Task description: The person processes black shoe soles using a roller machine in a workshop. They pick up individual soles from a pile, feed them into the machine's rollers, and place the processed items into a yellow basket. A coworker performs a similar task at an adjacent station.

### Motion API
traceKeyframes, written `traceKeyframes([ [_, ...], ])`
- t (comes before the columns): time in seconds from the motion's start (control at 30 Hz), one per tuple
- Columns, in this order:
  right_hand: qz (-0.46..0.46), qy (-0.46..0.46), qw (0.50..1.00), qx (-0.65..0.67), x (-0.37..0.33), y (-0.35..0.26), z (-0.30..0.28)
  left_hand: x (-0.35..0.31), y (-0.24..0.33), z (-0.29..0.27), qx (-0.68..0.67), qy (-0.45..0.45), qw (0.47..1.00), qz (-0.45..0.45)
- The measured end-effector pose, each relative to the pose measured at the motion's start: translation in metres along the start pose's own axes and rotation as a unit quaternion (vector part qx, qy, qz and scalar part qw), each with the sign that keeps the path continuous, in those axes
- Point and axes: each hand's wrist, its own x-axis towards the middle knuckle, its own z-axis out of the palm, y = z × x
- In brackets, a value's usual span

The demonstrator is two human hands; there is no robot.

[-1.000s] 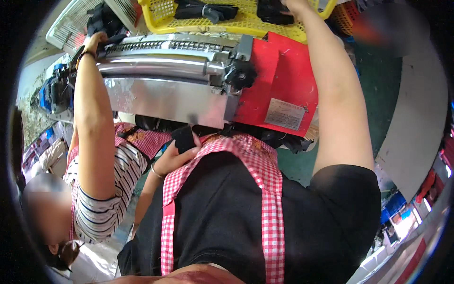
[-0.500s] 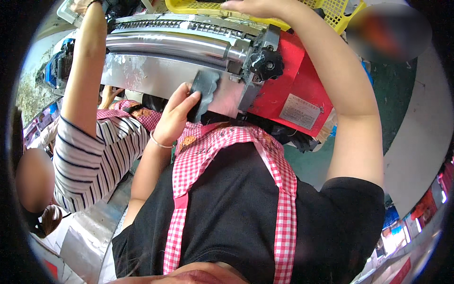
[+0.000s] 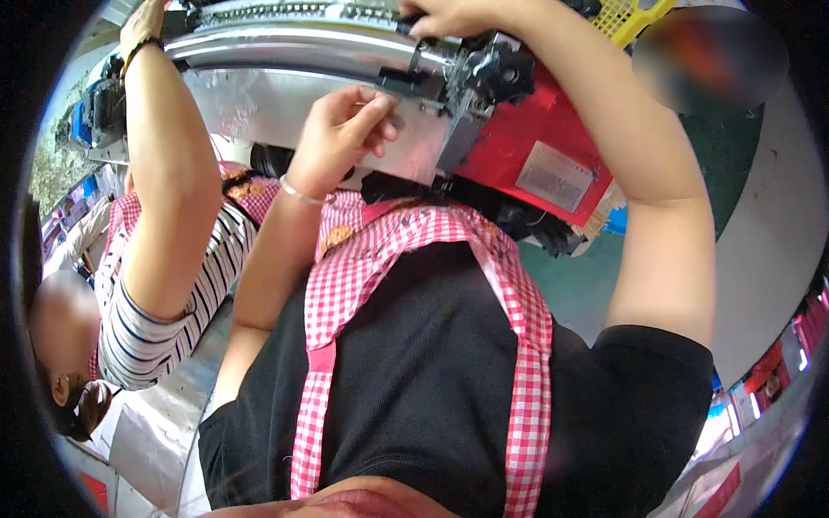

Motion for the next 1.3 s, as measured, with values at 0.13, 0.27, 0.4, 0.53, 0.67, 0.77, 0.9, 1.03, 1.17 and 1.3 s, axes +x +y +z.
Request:
traceKeyframes([
  [0.13, 0.169, 0.162, 0.955, 0.18, -0.03, 0.019, -0.025, -0.047, -0.027, -0.049, 0.054, -0.176, 0.98, -0.081],
  [0.27, 0.193, 0.36, 0.857, 0.313, -0.061, 0.09, -0.038, -0.049, -0.12, -0.04, 0.34, -0.008, 0.939, 0.055],
  [0.4, 0.251, 0.507, 0.825, 0.006, -0.086, 0.173, -0.03, -0.024, -0.193, -0.035, 0.555, -0.009, 0.819, 0.146],
  [0.53, 0.285, 0.479, 0.786, -0.265, -0.092, 0.21, 0.015, -0.021, -0.21, -0.029, 0.473, -0.015, 0.872, 0.127],
  [0.67, 0.267, 0.132, 0.941, -0.163, -0.078, 0.23, 0.071, -0.02, -0.199, -0.024, 0.516, -0.025, 0.851, 0.093],
  [0.77, 0.308, 0.058, 0.932, -0.182, -0.075, 0.221, 0.052, -0.021, -0.193, -0.024, 0.536, -0.018, 0.831, 0.151],
  [0.9, 0.344, 0.184, 0.889, -0.24, -0.076, 0.217, 0.036, -0.022, -0.207, -0.023, 0.495, -0.034, 0.85, 0.178],
  [1.03, 0.38, 0.357, 0.849, -0.084, -0.077, 0.233, 0.018, -0.023, -0.183, -0.028, 0.435, -0.096, 0.891, 0.083],
  [1.17, 0.36, 0.339, 0.846, -0.2, -0.111, 0.353, 0.075, -0.037, -0.145, -0.049, 0.392, -0.138, 0.904, 0.104],
  [1.3, 0.249, 0.381, 0.866, -0.208, -0.061, 0.222, 0.036, -0.091, -0.095, -0.069, 0.092, -0.126, 0.983, 0.1],
])
